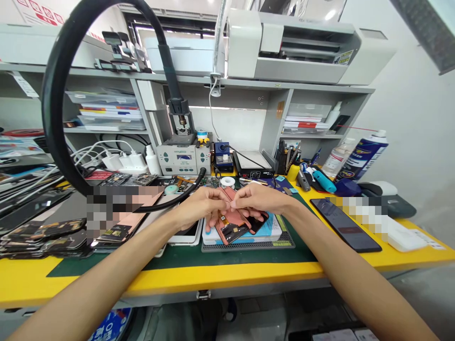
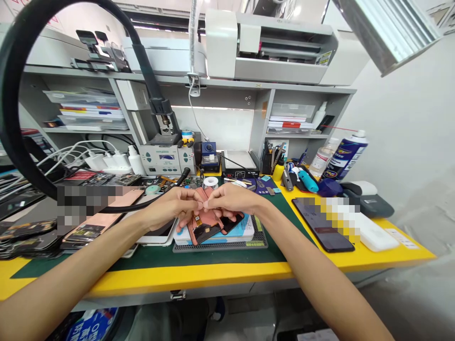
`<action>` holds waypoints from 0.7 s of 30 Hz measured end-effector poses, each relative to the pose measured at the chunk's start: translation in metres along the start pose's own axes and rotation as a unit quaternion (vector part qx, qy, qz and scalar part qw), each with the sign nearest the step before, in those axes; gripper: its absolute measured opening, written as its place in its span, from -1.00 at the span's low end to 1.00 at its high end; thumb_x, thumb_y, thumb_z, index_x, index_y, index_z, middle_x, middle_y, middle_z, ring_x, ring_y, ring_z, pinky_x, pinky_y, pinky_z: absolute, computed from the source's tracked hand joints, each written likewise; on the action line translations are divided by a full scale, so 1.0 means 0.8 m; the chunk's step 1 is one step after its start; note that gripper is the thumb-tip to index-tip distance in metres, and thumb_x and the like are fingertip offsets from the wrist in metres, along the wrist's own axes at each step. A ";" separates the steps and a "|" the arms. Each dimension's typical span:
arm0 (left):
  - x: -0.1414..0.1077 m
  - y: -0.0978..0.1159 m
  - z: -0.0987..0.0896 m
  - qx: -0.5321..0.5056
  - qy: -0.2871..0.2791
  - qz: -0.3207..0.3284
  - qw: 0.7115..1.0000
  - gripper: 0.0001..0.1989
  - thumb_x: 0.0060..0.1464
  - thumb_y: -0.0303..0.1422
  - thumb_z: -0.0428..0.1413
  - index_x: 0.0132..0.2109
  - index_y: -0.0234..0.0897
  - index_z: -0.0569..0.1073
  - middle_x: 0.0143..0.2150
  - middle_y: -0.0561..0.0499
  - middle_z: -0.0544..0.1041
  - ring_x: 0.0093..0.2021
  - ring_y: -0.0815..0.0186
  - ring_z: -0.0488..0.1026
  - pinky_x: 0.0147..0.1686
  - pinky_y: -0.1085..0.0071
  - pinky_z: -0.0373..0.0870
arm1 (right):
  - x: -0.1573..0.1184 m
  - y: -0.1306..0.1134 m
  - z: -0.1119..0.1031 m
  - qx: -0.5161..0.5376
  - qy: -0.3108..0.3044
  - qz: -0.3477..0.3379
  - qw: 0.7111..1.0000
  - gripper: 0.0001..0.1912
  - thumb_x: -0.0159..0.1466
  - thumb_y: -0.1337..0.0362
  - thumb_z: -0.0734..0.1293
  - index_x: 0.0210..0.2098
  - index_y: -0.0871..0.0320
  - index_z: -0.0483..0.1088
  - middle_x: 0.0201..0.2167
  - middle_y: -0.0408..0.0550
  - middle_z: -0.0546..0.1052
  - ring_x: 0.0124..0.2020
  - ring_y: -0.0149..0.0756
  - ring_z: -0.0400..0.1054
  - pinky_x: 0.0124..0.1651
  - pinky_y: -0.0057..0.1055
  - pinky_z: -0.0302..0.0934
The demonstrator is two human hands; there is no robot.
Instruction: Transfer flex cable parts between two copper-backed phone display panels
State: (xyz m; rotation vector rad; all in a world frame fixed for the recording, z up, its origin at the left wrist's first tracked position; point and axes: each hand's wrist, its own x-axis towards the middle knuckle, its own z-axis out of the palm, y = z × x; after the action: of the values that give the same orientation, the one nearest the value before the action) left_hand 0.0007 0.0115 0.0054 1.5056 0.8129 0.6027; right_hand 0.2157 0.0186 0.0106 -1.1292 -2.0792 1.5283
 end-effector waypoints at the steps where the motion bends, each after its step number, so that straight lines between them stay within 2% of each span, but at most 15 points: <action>1: 0.000 0.001 0.000 0.000 0.000 -0.001 1.000 -0.91 0.00 -0.40 0.20 -0.37 -0.34 0.45 -0.64 0.13 0.40 -0.74 0.46 0.30 -0.77 0.54 0.31 | 0.000 0.000 0.000 0.005 0.001 0.002 1.000 -0.69 0.26 0.09 0.35 -0.41 0.24 0.45 -0.60 -0.12 0.49 -0.75 -0.52 0.18 -0.73 -0.58 0.00; 5: 0.000 0.000 0.001 0.006 0.001 -0.005 1.000 -0.89 0.01 -0.38 0.21 -0.35 -0.34 0.46 -0.65 0.13 0.39 -0.74 0.44 0.31 -0.77 0.55 0.30 | 0.000 -0.003 0.002 0.027 0.006 0.010 1.000 -0.74 0.22 0.14 0.37 -0.43 0.23 0.44 -0.63 -0.17 0.45 -0.76 -0.51 0.17 -0.74 -0.57 0.02; 10: 0.001 -0.005 -0.001 0.006 0.002 0.005 1.000 -0.87 0.02 -0.34 0.23 -0.34 -0.33 0.48 -0.58 0.09 0.44 -0.70 0.43 0.35 -0.75 0.54 0.31 | 0.000 -0.004 0.002 0.025 0.012 0.004 1.000 -0.70 0.22 0.15 0.37 -0.52 0.23 0.40 -0.67 -0.18 0.41 -0.77 -0.52 0.16 -0.75 -0.57 0.04; 16: 0.002 -0.006 -0.003 0.004 -0.006 0.014 1.000 -0.82 0.03 -0.30 0.26 -0.33 -0.35 0.49 -0.64 0.08 0.43 -0.71 0.41 0.35 -0.74 0.52 0.35 | 0.001 -0.003 0.000 0.035 0.008 0.005 0.999 -0.71 0.22 0.12 0.38 -0.47 0.23 0.45 -0.64 -0.19 0.42 -0.76 -0.53 0.15 -0.74 -0.57 0.10; 21: 0.002 -0.006 -0.003 -0.003 -0.008 0.021 1.000 -0.83 0.04 -0.33 0.25 -0.30 -0.36 0.49 -0.45 0.00 0.54 -0.69 0.44 0.37 -0.73 0.51 0.37 | 0.001 -0.001 0.000 0.033 0.013 0.004 0.999 -0.69 0.23 0.10 0.39 -0.43 0.25 0.48 -0.61 -0.16 0.45 -0.75 -0.54 0.17 -0.73 -0.58 0.10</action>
State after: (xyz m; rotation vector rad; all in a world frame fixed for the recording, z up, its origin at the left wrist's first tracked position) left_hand -0.0008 0.0136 0.0008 1.5230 0.7682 0.6242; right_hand 0.2147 0.0193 0.0110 -1.1287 -1.9941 1.5664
